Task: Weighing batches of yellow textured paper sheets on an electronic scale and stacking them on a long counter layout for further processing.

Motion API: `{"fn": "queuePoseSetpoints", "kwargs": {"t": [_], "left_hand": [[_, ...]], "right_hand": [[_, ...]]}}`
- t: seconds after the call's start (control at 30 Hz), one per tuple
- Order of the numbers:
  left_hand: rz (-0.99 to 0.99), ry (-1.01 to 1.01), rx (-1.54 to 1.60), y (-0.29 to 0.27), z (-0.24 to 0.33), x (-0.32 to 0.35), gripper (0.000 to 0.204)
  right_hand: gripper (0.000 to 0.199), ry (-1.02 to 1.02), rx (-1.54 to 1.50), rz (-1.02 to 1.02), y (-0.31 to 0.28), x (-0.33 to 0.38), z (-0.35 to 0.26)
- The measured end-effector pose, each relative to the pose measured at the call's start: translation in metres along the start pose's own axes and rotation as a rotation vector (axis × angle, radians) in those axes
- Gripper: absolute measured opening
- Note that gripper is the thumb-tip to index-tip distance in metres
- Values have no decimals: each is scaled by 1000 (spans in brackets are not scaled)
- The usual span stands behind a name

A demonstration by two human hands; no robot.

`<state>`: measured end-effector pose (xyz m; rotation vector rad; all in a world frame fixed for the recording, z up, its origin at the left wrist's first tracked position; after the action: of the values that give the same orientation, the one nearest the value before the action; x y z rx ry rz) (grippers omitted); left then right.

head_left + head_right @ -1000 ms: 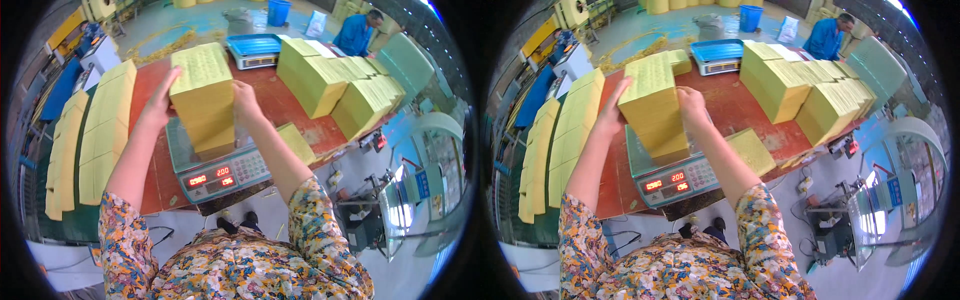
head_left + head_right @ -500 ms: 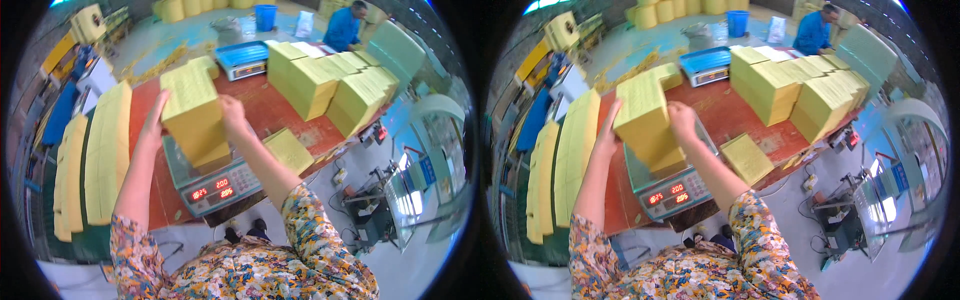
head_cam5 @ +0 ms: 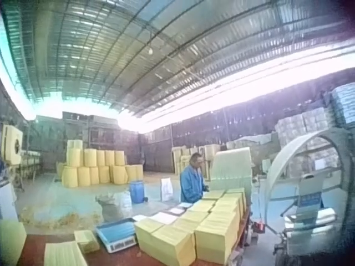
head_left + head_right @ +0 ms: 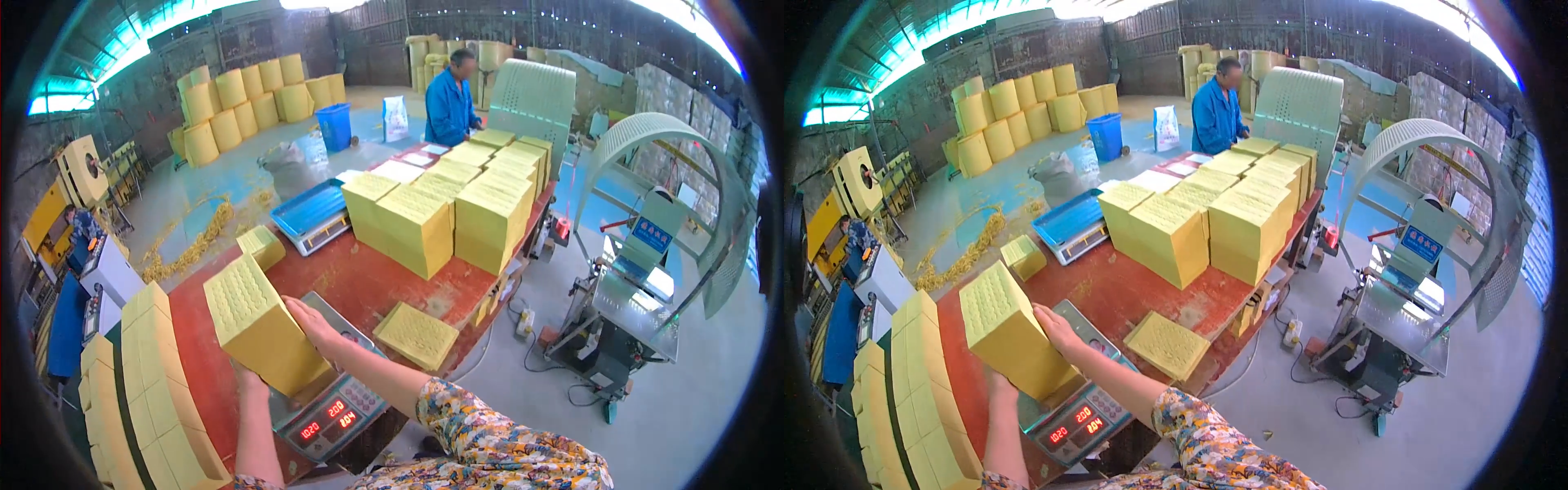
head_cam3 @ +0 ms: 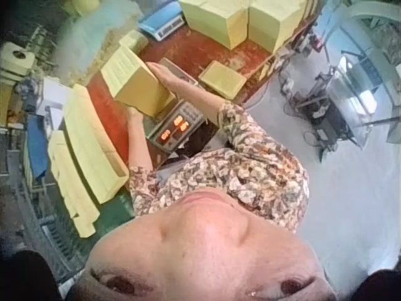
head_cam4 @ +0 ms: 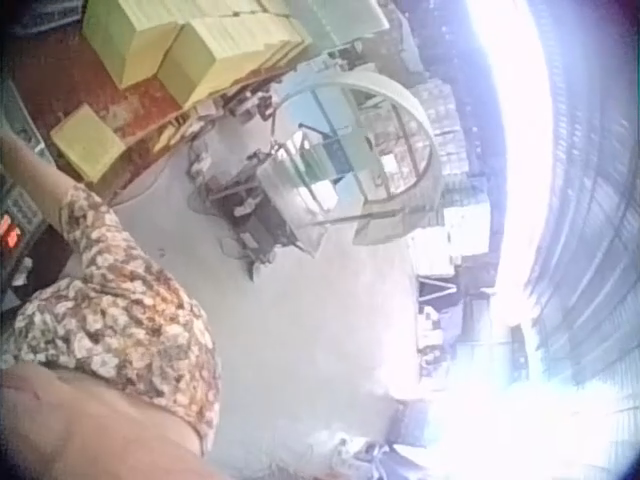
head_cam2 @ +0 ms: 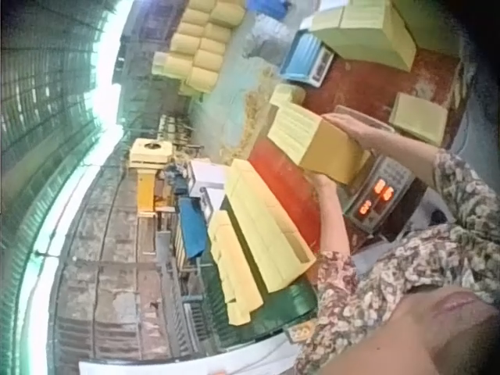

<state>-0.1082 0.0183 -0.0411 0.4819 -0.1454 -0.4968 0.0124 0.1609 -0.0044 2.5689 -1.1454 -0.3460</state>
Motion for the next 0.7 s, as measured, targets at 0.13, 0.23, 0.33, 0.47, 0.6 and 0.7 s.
{"fn": "queuePoseSetpoints", "kwargs": {"t": [0.13,0.23,0.33,0.47,0.6,0.7], "left_hand": [[43,3,63,15,-8,-1,52],[56,-41,162,20,-3,6,51],[55,-26,119,17,-1,5,49],[69,-81,164,19,-4,4,46],[145,-59,67,17,-7,7,44],[78,76,-208,29,6,20,41]], "right_hand": [[54,-2,7,-16,-5,-1,0],[54,10,34,-32,-4,2,-5],[54,50,25,-62,-4,4,-8],[54,32,11,-30,-8,-6,-2],[53,69,-77,-51,-1,-3,-2],[53,3,-49,-62,-5,-10,0]]}}
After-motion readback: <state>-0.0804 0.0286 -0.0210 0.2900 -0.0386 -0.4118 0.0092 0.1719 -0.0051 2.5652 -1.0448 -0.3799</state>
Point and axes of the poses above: each hand's wrist, its own x-axis away from the middle knuckle, its own y-axis out of the palm, z = x × y, the point moved 7 cm from there along -x, towards the middle knuckle, and after that the axes turned 14 degrees about z, right-handed, at the moved point
